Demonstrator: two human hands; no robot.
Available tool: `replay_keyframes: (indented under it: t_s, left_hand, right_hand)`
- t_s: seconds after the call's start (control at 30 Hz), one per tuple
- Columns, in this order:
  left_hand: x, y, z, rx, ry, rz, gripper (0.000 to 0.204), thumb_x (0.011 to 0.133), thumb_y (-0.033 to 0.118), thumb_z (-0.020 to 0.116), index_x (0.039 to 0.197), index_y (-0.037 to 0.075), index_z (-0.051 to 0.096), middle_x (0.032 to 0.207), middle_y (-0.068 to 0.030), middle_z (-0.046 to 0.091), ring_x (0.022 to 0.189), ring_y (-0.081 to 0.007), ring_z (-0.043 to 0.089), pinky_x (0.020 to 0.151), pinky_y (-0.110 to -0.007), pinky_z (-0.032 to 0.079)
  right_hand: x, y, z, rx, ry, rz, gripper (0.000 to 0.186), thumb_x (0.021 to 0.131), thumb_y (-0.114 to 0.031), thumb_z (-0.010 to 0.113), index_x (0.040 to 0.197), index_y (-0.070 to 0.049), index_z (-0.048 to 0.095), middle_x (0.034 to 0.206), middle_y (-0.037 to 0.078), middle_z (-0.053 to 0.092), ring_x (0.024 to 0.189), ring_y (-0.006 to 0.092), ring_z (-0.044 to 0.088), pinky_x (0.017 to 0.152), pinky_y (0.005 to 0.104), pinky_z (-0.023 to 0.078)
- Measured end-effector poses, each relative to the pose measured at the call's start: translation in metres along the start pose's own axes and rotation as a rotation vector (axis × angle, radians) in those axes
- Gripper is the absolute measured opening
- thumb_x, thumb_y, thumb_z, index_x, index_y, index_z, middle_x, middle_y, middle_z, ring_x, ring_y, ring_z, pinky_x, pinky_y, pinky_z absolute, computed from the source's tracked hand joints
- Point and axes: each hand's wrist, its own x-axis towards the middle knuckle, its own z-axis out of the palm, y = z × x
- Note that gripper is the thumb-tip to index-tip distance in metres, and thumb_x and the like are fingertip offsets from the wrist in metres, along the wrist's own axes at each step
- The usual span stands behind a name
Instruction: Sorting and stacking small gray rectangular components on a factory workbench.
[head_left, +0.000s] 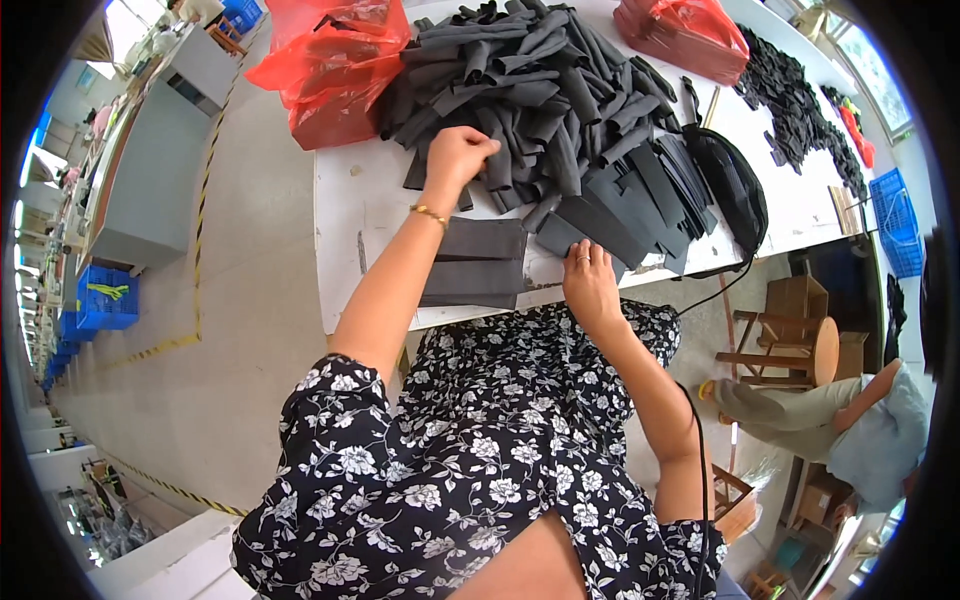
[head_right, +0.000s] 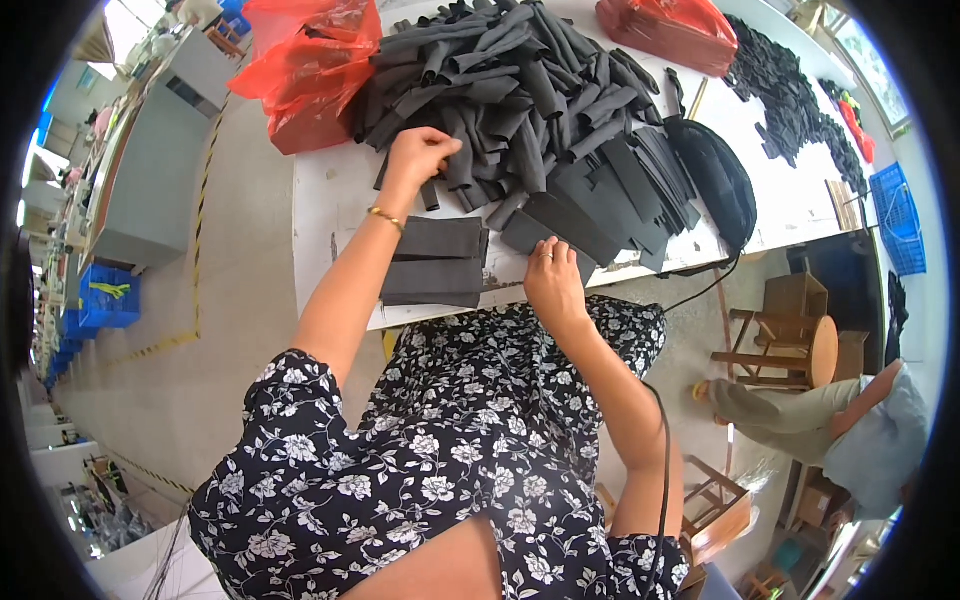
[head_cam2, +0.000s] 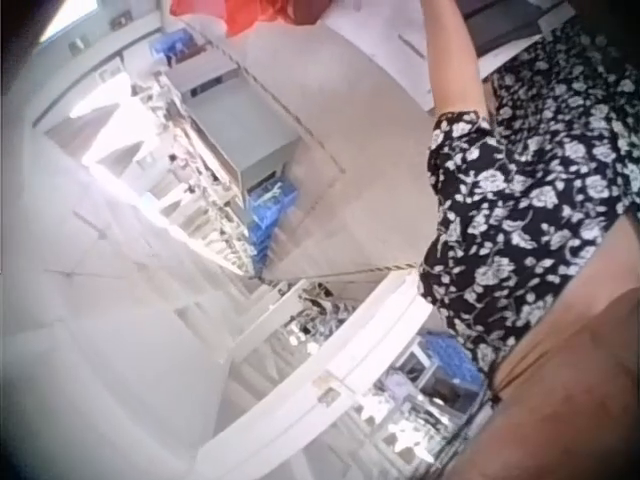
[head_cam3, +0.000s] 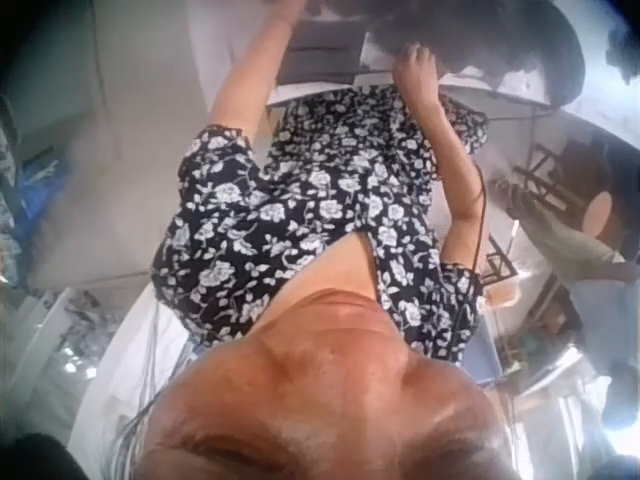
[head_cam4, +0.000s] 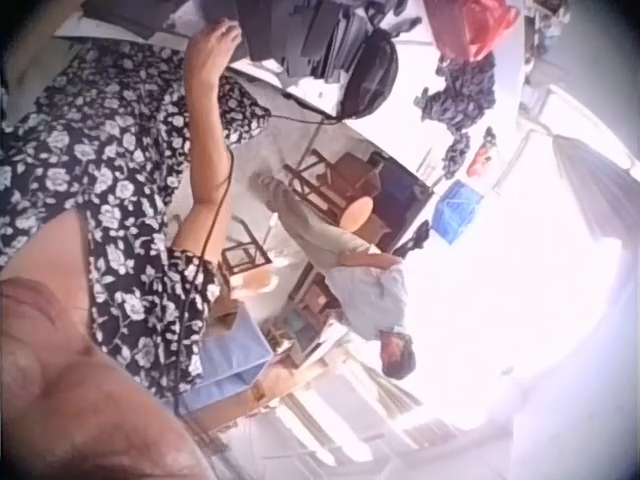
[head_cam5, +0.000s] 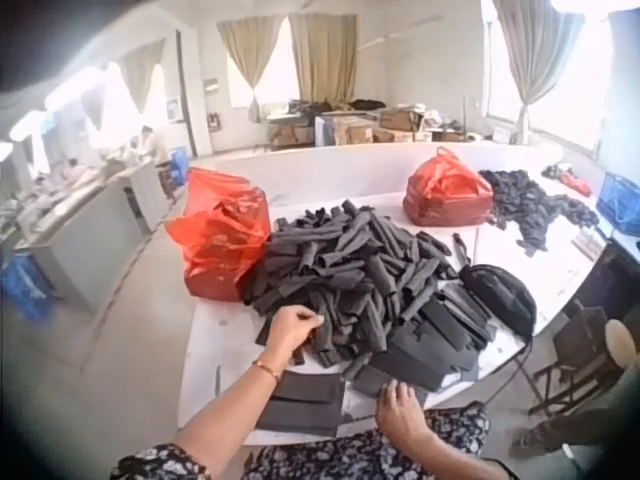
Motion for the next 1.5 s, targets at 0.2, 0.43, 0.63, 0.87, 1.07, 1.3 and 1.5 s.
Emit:
replay_keyframes:
  t_s: [0.2,0.43,0.63,0.87,1.07,1.3,1.5]
  left_hand:
    - [-0.044,0.001,-0.026,-0.641,-0.163,-0.185,0.025,0.102,0.012,0.043,0.117,-0.005,0.049,0.098,-0.0196,0.069,0.083,-0.0291,0.071,0.072,-0.038,0.059]
    - [-0.088,0.007,-0.006,-1.052,-0.224,-0.144,0.023,0.1,0.011,0.045,0.115,-0.004,0.054,0.112,-0.021,0.065,0.097,-0.033,0.068,0.082,-0.042,0.059]
    - [-0.119,0.031,0.025,-1.143,-0.237,-0.174,0.029,0.102,0.015,0.044,0.125,0.002,0.057,0.12,-0.0175,0.064,0.101,-0.0242,0.066,0.086,-0.041,0.057]
    - [-0.123,0.012,0.016,-1.232,-0.485,-0.107,0.041,0.103,0.029,0.046,0.136,0.004,0.05,0.125,-0.0164,0.062,0.109,-0.0251,0.063,0.087,-0.039,0.055]
    - [-0.122,0.015,0.007,-1.256,-0.424,-0.213,0.041,0.1,0.033,0.051,0.126,0.001,0.053,0.12,-0.0188,0.063,0.11,-0.0292,0.063,0.089,-0.047,0.057]
    - [-0.113,0.017,0.006,-1.179,-0.347,-0.166,0.024,0.093,0.014,0.064,0.113,0.002,0.06,0.111,-0.0166,0.066,0.105,-0.0308,0.066,0.092,-0.042,0.057]
    - [-0.108,0.023,0.008,-1.213,-0.273,-0.246,0.023,0.091,0.014,0.068,0.11,0.002,0.061,0.109,-0.0136,0.066,0.106,-0.0294,0.065,0.09,-0.038,0.057]
  right_hand:
    - [-0.001,0.005,-0.015,0.172,-0.112,-0.079,0.013,0.078,-0.009,0.057,0.088,-0.003,0.06,0.098,0.013,0.059,0.097,0.0276,0.053,0.083,0.038,0.044]
    - [0.036,0.031,-0.07,0.603,0.474,0.264,0.034,0.08,-0.003,0.068,0.113,-0.01,0.066,0.113,0.015,0.065,0.091,0.0327,0.065,0.077,0.0396,0.054]
    - [0.062,-0.008,-0.09,0.509,0.38,0.068,0.043,0.08,-0.005,0.065,0.122,-0.007,0.06,0.129,0.015,0.055,0.106,0.0316,0.057,0.092,0.042,0.046]
    - [0.058,0.007,-0.102,1.006,0.188,0.166,0.03,0.073,-0.013,0.079,0.099,-0.005,0.065,0.111,0.012,0.06,0.102,0.0326,0.055,0.088,0.0413,0.045]
    - [0.049,0.036,-0.112,1.183,0.198,0.405,0.027,0.075,-0.01,0.079,0.094,-0.002,0.062,0.104,0.011,0.055,0.096,0.026,0.057,0.085,0.033,0.046]
    - [0.029,0.037,-0.134,1.233,0.256,0.531,0.043,0.075,-0.004,0.077,0.117,-0.007,0.067,0.1,0.007,0.052,0.091,0.021,0.053,0.085,0.0292,0.045]
    - [0.024,0.026,-0.132,0.99,0.191,0.31,0.037,0.077,-0.001,0.074,0.113,-0.008,0.07,0.1,0.008,0.054,0.087,0.0223,0.054,0.073,0.0325,0.048]
